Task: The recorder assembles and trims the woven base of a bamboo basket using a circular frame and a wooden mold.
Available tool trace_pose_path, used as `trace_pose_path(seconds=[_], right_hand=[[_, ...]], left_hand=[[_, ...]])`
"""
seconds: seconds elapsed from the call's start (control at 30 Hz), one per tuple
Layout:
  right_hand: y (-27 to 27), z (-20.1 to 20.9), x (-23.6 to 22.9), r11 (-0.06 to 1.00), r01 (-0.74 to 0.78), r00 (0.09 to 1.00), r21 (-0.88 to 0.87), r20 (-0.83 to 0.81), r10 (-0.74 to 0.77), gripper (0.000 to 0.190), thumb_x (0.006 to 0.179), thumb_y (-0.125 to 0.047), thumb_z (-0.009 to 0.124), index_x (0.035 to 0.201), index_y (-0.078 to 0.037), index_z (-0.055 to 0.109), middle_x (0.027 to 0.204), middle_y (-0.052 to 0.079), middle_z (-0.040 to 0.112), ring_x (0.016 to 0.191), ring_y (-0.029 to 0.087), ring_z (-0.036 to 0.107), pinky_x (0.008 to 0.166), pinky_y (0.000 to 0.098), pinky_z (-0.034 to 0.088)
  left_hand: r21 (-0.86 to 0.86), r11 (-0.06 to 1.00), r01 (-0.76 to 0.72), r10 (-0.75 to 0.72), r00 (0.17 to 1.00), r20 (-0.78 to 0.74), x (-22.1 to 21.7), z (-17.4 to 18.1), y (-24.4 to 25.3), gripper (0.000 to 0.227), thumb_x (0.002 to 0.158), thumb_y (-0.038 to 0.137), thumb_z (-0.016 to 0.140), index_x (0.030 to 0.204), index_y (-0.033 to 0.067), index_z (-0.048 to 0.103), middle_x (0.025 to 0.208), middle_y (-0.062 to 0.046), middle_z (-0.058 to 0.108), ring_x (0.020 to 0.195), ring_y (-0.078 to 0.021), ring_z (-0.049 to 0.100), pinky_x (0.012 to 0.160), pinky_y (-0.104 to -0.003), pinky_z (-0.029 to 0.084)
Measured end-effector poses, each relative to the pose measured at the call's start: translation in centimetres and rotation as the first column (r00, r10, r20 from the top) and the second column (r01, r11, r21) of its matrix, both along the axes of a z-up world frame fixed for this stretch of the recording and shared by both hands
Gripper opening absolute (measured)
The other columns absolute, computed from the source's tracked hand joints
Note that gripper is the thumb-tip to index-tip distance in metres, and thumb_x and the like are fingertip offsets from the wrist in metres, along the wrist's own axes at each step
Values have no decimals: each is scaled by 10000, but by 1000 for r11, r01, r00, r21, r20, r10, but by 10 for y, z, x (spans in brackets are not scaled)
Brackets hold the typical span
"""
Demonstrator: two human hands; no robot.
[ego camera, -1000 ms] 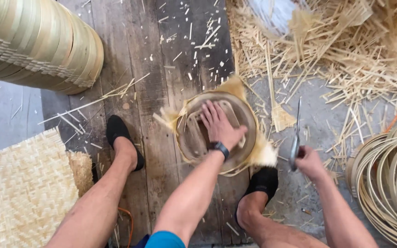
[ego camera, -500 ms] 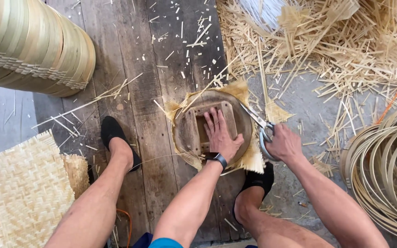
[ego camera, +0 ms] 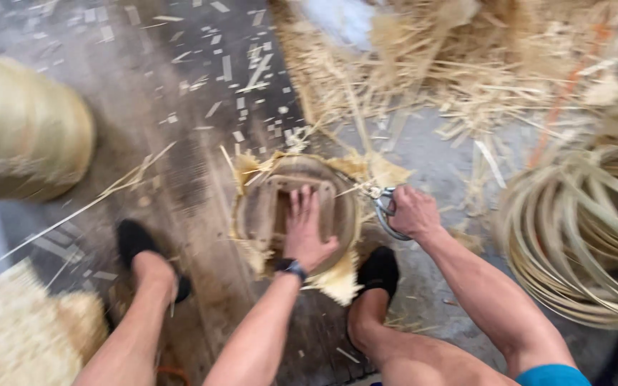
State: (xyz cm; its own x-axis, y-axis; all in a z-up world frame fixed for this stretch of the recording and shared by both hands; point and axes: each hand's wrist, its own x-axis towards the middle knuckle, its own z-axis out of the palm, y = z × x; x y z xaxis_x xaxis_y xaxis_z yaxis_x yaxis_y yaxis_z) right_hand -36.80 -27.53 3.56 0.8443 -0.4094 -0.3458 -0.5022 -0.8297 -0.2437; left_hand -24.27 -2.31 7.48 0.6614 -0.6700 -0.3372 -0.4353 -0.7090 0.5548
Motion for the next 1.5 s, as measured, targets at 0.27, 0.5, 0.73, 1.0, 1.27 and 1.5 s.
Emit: trace_pose_path(seconds=[0.27, 0.5, 0.73, 1.0, 1.27, 1.5], right_hand=[[9, 41, 34, 998, -22, 997, -56, 67, 26, 550, 667, -290, 743, 1101, 23, 618, 1093, 228, 619, 1053, 381, 602, 912, 467, 493], [-16, -25, -13, 998, -13, 1000, 62, -17, 14, 386, 806, -250, 624, 1127, -36, 638, 1103, 184, 652, 1077, 358, 659, 931, 455, 533], [10, 28, 42, 999, -48, 997, -3, 56, 48, 608, 688, -338, 775, 1100, 62, 577, 1087, 264, 617, 1084, 399, 593, 931, 493, 484], [-15, -12, 1, 990, -95, 965, -100, 233, 117, 291, 721, -236, 733, 935, -60, 645, 879, 148, 666, 847, 341, 689, 742, 461, 559], [4, 6, 52, 982, -169, 980, -88, -122, 158, 434, 810, -337, 644, 1101, -15, 642, 1000, 161, 675, 903, 282, 693, 772, 417, 592], [-13, -27, 19, 956, -216, 973, -196, 32, 227, 481, 896, -451, 635, 1075, -5, 658, 971, 194, 667, 838, 279, 666, 696, 376, 579]], left_hand=[[-123, 987, 103, -98, 994, 50, -3, 5, -4, 1177, 648, 216, 799, 1602, 110, 116, 1701, -108, 22, 1570, -326, -19, 1254, -558, 61], [-68, 970, 234, -234, 972, 3, 7, -3, 16, 1147, 635, 148, 784, 1591, 150, 149, 1708, -70, 41, 1576, -307, 6, 1257, -559, 51], [-105, 970, 218, -221, 975, -24, 2, -8, 16, 1128, 602, 107, 790, 1562, 150, 198, 1685, -83, 95, 1557, -351, 33, 1244, -570, 68], [-87, 951, -296, 272, 938, -215, -1, 9, 3, 1181, 751, 514, 785, 1570, -7, 112, 1643, -275, 115, 1533, -403, 146, 1238, -497, 185], [140, 924, -356, 350, 934, 68, -14, -14, -32, 1109, 799, 554, 677, 1555, -96, 192, 1623, -328, 228, 1532, -463, 162, 1256, -515, 135], [133, 984, -117, 107, 991, 81, -20, -8, -16, 1113, 744, 486, 695, 1541, -114, 202, 1599, -350, 250, 1527, -470, 163, 1243, -519, 152]])
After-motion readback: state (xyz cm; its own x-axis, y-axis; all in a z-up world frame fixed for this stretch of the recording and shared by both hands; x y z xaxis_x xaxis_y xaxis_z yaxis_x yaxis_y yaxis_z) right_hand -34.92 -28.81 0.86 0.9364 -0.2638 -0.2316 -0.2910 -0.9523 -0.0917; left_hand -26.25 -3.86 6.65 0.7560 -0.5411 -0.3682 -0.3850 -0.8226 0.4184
